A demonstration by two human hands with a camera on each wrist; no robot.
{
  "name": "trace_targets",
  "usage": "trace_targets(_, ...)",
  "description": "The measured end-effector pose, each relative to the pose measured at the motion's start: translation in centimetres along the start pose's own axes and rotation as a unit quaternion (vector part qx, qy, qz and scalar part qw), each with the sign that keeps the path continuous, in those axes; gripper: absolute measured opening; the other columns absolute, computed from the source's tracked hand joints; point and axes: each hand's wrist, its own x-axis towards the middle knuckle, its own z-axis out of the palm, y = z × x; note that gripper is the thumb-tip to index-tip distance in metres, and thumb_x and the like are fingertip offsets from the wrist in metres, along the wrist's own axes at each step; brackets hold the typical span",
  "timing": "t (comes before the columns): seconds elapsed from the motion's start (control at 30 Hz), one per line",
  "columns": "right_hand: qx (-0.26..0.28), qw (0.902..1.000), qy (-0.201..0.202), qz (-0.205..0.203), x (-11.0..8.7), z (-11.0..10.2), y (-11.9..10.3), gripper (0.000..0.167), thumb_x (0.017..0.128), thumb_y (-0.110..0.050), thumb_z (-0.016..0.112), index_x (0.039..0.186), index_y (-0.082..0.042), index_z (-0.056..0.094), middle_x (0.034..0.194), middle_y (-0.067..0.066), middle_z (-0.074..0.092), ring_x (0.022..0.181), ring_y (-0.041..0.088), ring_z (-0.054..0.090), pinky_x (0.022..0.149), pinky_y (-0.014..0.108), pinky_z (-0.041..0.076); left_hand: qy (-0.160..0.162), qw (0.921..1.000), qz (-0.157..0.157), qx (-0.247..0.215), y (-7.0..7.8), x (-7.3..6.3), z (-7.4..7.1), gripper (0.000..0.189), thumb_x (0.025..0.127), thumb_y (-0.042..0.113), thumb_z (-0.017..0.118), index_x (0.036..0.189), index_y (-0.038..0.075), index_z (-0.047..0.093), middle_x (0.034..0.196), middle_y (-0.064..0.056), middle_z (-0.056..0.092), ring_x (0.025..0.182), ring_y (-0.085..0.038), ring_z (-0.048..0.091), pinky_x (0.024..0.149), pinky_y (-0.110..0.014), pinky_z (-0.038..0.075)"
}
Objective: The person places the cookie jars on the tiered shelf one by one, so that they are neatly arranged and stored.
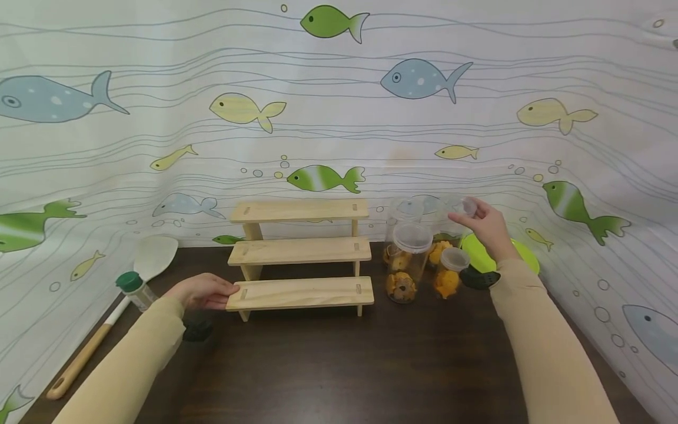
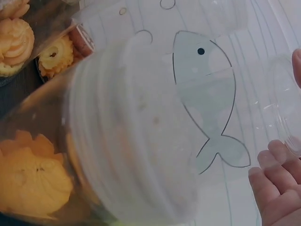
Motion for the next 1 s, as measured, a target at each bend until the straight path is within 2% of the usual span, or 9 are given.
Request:
trace_targets(0.2,-0.005,0.9999,0.011,-0.007,-0.6,0.0,-1.3,0.081,0.094,-0.038,0.057,0.153,-0.008,0.010,0.155,0.022,0.017,0.141,0.035,0.022,0.113,0.051,0.023,0.004,1.0000,-0.002,0.007,0.0,-0.1,0.1,0.035,0.093,0.011,0.061,0.115,-0.016,0.056,0.075,-0.005,0.069,0.068,-0.014,0.069,0.069,-0.031,0.059)
trace_targets(0.5,-0.022,0.9985,0.050,-0.010,-0.6,-0.3,-3.9,0.085,0.090,-0.043,0.061,0.152,-0.009,0.014,0.152,0.023,0.026,0.138,0.037,0.028,0.113,0.053,0.024,-0.002,1.0000,-0.002,0.007,0.3,0.1,0.0,0.035,0.093,0.010,0.061,0.115,-0.016,0.056,0.074,-0.005,0.069,0.068,-0.013,0.068,0.070,-0.031,0.059)
trace_targets(0.6,-0.030,0.9972,0.067,-0.016,-1.0,-0.4,-5.0,0.083,0.091,-0.044,0.060,0.152,-0.010,0.016,0.151,0.023,0.028,0.137,0.033,0.032,0.113,0.052,0.025,-0.003,1.0000,-0.003,0.006,0.3,0.2,0.1,0.036,0.093,0.010,0.061,0.116,-0.016,0.055,0.075,-0.005,0.069,0.067,-0.013,0.068,0.071,-0.031,0.059)
trace_targets(0.67,-0.039,0.9958,0.081,-0.019,-1.2,-0.5,-5.7,0.083,0.090,-0.045,0.061,0.152,-0.011,0.018,0.150,0.021,0.031,0.134,0.027,0.037,0.113,0.048,0.028,-0.003,1.0000,-0.003,0.005,0.3,0.2,0.2,0.036,0.093,0.010,0.061,0.116,-0.016,0.055,0.075,-0.005,0.069,0.067,-0.013,0.068,0.070,-0.031,0.059)
trace_targets(0.73,-0.039,0.9942,0.096,-0.028,-1.5,-0.5,-6.5,0.080,0.090,-0.043,0.061,0.152,-0.011,0.021,0.149,0.019,0.035,0.128,0.020,0.042,0.112,0.037,0.033,-0.002,1.0000,-0.003,0.006,0.2,0.3,0.2,0.036,0.093,0.011,0.062,0.116,-0.016,0.056,0.075,-0.005,0.069,0.067,-0.014,0.068,0.070,-0.031,0.059)
trace_targets(0.87,-0.017,0.9887,0.138,-0.056,-2.0,-0.5,-8.1,0.075,0.090,-0.037,0.065,0.150,-0.010,0.028,0.143,0.010,0.046,0.115,0.007,0.048,0.095,0.011,0.042,0.004,0.9999,-0.003,0.014,0.2,0.4,0.2,0.036,0.093,0.012,0.062,0.116,-0.015,0.056,0.074,-0.005,0.069,0.067,-0.013,0.068,0.068,-0.030,0.059)
trace_targets(0.93,0.006,0.9841,0.160,-0.077,-2.1,-0.6,-9.0,0.070,0.089,-0.032,0.066,0.147,-0.009,0.034,0.135,0.004,0.053,0.110,0.003,0.051,0.086,0.005,0.044,0.008,0.9998,-0.004,0.019,0.2,0.4,0.1,0.036,0.093,0.011,0.062,0.116,-0.015,0.056,0.073,-0.005,0.069,0.066,-0.013,0.068,0.068,-0.030,0.059)
trace_targets(1.0,0.034,0.9795,0.175,-0.095,-2.2,-0.8,-10.0,0.068,0.088,-0.027,0.068,0.145,-0.009,0.038,0.128,-0.002,0.057,0.108,0.001,0.052,0.084,0.004,0.044,0.010,0.9997,-0.006,0.023,0.3,0.4,0.0,0.035,0.093,0.011,0.061,0.116,-0.015,0.056,0.073,-0.005,0.068,0.066,-0.013,0.067,0.068,-0.029,0.059)
